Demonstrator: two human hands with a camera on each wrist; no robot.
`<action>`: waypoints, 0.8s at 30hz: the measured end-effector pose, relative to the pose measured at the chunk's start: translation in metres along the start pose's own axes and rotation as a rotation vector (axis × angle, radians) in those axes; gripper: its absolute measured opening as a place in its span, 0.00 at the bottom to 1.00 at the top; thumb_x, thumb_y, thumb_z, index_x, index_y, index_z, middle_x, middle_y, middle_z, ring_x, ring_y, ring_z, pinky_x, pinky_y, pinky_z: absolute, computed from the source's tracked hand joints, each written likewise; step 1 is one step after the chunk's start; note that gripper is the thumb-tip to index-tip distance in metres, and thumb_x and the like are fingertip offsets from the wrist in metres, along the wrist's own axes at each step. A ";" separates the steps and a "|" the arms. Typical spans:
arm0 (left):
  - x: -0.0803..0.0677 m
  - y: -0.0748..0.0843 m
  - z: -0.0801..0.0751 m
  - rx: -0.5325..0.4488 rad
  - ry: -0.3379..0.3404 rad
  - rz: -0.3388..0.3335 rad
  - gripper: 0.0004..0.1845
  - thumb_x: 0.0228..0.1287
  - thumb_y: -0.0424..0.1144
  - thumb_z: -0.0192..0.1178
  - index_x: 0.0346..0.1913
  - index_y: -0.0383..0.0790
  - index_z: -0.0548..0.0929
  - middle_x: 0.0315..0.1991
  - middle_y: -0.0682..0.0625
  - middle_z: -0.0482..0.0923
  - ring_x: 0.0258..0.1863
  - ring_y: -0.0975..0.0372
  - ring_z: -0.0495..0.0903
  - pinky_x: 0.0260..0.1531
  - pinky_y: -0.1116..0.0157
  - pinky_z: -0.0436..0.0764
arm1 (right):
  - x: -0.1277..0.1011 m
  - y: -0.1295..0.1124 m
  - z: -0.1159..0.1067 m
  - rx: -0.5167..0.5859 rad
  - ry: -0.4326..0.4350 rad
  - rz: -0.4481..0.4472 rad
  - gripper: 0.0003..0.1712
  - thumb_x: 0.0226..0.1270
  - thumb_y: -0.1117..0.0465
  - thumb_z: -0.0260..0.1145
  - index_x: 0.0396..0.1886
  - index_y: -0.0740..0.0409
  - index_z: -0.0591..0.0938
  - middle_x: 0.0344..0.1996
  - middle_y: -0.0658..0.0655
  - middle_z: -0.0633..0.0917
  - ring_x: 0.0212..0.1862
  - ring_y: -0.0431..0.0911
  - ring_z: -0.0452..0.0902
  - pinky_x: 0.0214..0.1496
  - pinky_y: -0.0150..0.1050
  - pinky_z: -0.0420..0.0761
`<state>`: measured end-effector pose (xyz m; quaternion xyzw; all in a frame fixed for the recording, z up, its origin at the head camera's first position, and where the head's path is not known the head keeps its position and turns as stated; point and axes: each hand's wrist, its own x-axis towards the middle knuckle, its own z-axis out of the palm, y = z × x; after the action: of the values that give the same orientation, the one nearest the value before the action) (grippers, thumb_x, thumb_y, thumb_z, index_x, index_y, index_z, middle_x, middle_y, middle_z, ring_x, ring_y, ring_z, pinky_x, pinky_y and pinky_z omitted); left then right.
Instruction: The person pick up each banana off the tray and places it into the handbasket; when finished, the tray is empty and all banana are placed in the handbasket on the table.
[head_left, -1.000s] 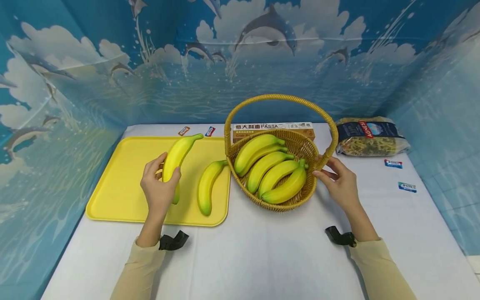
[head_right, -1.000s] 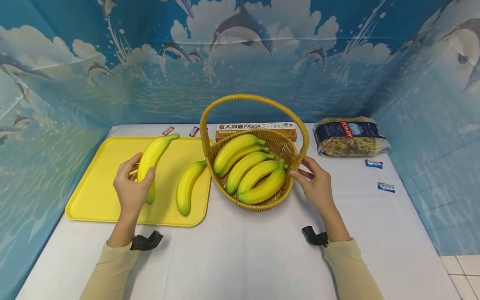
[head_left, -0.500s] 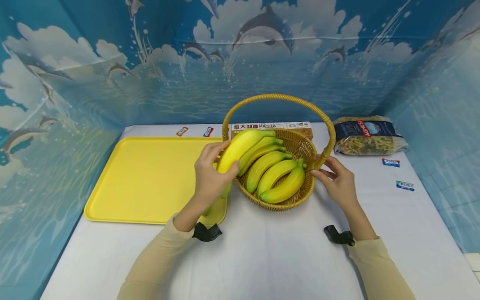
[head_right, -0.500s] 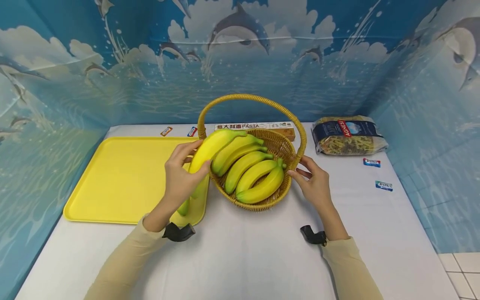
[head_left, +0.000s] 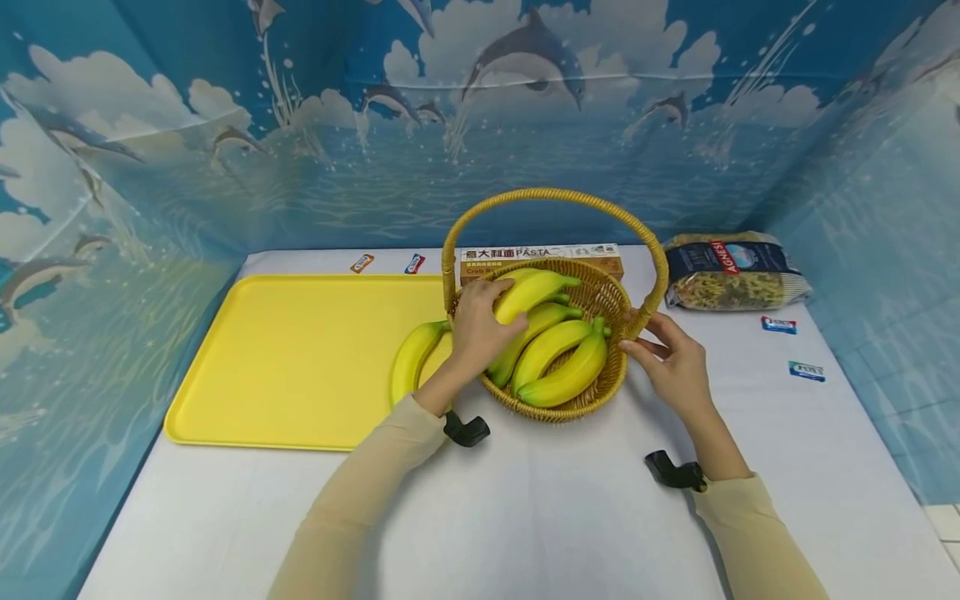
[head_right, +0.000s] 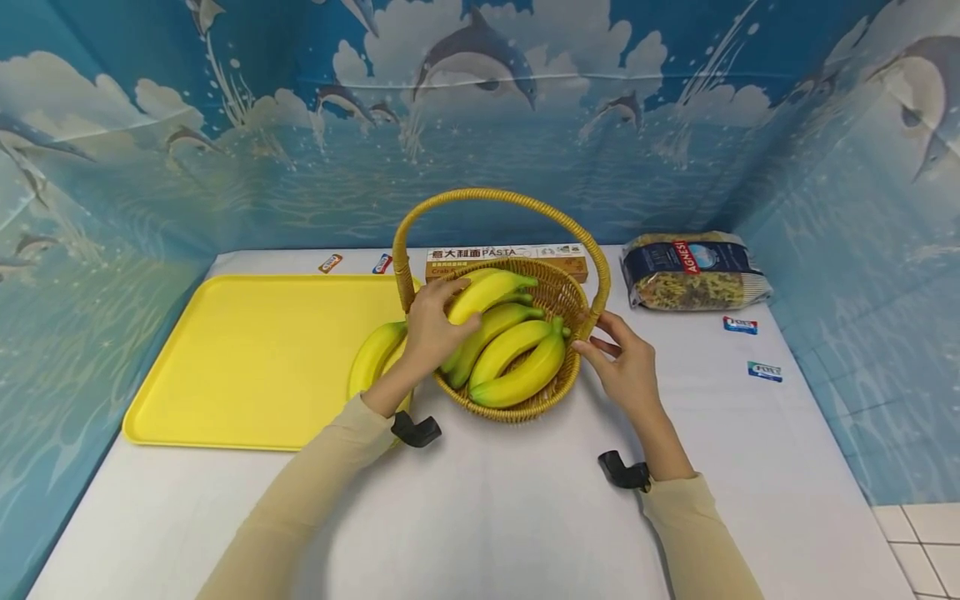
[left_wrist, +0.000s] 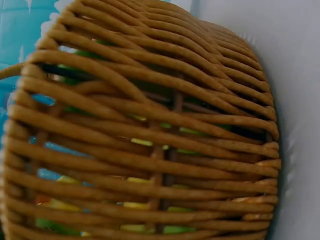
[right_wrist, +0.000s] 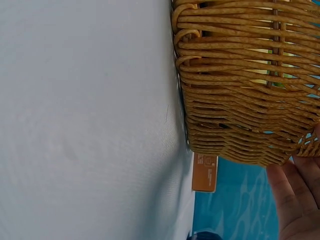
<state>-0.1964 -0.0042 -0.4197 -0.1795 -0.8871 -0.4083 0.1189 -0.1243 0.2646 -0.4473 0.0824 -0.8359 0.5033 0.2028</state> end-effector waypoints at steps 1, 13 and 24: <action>0.001 -0.001 0.001 0.008 -0.015 -0.012 0.26 0.56 0.44 0.64 0.59 0.42 0.81 0.52 0.43 0.79 0.53 0.50 0.75 0.50 0.50 0.76 | 0.000 0.000 0.000 -0.002 -0.001 -0.006 0.28 0.58 0.74 0.69 0.60 0.66 0.77 0.54 0.67 0.82 0.61 0.40 0.77 0.48 0.20 0.78; -0.001 -0.001 0.008 0.127 -0.059 -0.031 0.25 0.57 0.45 0.67 0.58 0.42 0.82 0.51 0.44 0.80 0.51 0.52 0.74 0.50 0.55 0.76 | 0.000 -0.003 -0.002 0.002 -0.004 -0.001 0.27 0.58 0.74 0.69 0.59 0.66 0.78 0.53 0.67 0.82 0.60 0.29 0.74 0.48 0.20 0.78; -0.004 -0.001 0.009 0.301 -0.063 0.031 0.22 0.57 0.46 0.68 0.55 0.42 0.84 0.47 0.45 0.79 0.46 0.54 0.75 0.47 0.60 0.77 | 0.000 -0.002 0.001 0.032 0.010 -0.011 0.28 0.56 0.77 0.69 0.58 0.67 0.78 0.52 0.71 0.81 0.59 0.31 0.76 0.47 0.19 0.78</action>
<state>-0.1940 0.0014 -0.4277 -0.1862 -0.9386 -0.2631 0.1230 -0.1240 0.2629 -0.4454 0.0877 -0.8262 0.5160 0.2085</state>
